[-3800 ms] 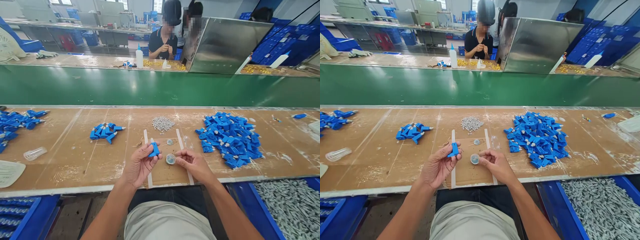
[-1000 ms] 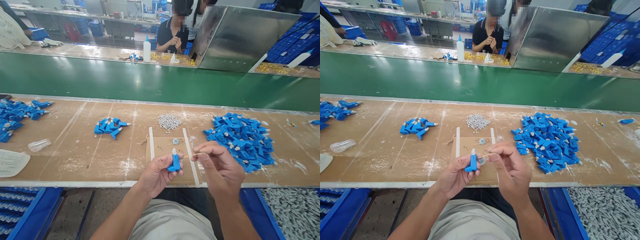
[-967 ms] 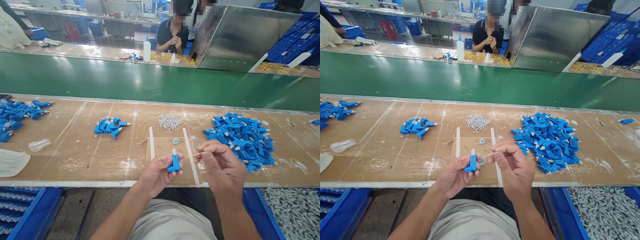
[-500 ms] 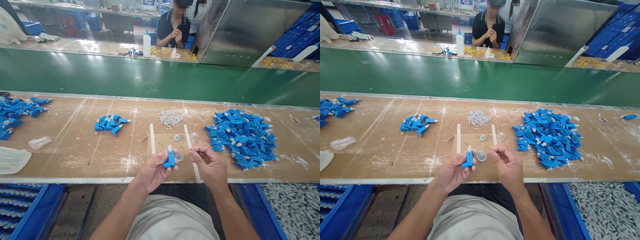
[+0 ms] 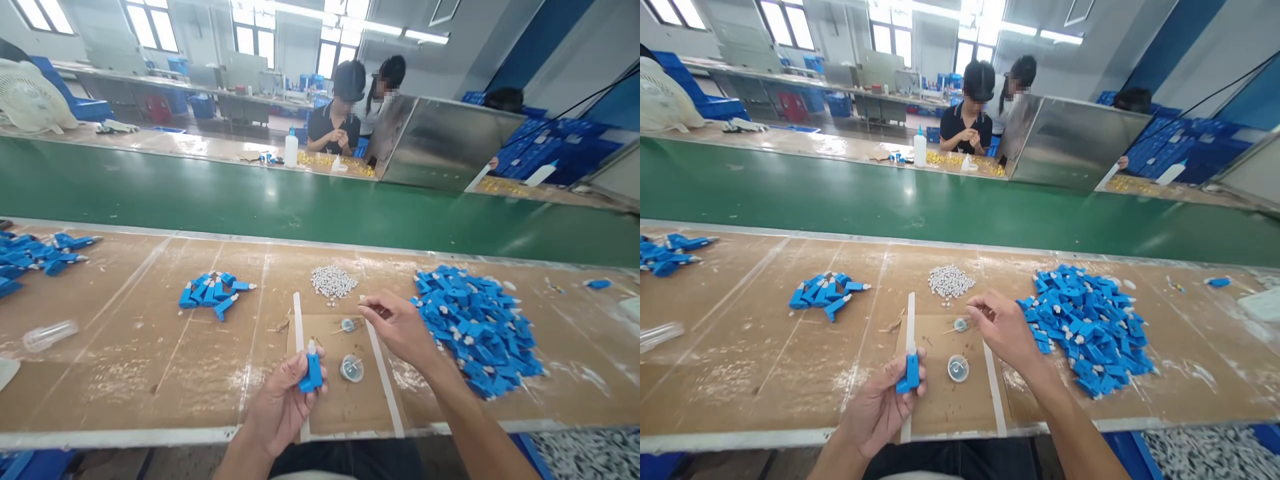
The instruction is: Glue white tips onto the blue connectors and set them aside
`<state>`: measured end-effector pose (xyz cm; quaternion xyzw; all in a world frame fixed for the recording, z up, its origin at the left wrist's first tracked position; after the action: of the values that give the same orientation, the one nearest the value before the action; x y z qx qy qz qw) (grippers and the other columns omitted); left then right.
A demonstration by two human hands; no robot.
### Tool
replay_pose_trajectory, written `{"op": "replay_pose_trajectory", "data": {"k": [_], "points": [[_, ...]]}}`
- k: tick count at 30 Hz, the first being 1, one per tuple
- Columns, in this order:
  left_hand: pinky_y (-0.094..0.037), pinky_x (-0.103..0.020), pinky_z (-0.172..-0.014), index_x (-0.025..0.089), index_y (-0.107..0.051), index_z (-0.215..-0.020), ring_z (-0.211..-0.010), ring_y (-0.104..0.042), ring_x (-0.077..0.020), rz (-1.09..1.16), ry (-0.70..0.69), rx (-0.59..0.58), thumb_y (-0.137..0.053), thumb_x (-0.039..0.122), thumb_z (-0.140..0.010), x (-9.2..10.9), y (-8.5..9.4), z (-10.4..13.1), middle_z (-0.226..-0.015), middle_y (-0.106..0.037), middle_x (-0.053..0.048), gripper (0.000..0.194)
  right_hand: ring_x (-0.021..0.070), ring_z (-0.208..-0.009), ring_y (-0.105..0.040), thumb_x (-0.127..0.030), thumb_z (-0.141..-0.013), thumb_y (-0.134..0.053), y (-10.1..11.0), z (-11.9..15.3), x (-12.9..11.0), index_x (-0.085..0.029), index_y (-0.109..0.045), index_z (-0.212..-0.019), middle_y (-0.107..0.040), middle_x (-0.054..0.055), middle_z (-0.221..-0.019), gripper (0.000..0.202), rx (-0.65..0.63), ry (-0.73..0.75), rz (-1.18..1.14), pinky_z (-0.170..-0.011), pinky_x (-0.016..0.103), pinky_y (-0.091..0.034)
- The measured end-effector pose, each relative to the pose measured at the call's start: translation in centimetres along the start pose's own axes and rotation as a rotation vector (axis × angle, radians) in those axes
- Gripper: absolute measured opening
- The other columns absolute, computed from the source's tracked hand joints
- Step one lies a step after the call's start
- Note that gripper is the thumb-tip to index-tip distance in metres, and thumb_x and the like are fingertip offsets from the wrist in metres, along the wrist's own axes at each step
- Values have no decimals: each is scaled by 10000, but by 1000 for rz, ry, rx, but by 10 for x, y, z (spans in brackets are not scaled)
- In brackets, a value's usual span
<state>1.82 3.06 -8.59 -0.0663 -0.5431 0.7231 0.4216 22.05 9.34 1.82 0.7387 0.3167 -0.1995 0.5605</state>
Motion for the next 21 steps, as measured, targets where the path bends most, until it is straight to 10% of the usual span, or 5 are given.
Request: {"op": "replay_pose_trajectory", "data": {"k": [6,21], "points": [[-534,-150,-562,78,-729,-1094,-706,-702,-139,45,-59,-17,-776,280,-822,-2,5,0,-850,-730,-98,342,165,-729,-603,-135,-900,-624,-43,-50,0,-220,-750,-856,-655,18,-813,158,-245,201,191,-671,279,-430],[-509,-150,-547,92,-707,-1064,-676,-709,-132,6,-61,-42,-772,319,-827,-7,0,0,-829,-721,-92,335,155,-682,-527,-110,-909,-534,-85,-51,-13,-163,-660,-777,-618,68,-854,190,-427,274,404,-596,277,-319]]}}
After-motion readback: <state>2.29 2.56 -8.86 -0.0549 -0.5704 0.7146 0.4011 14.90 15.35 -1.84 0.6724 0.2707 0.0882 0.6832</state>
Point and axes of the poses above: each hand's wrist, its own z-axis away from the middle knuckle, its own y-axis out of the back of the hand, x = y × z, the point moved 8 cm from there along -z, towards the middle knuckle
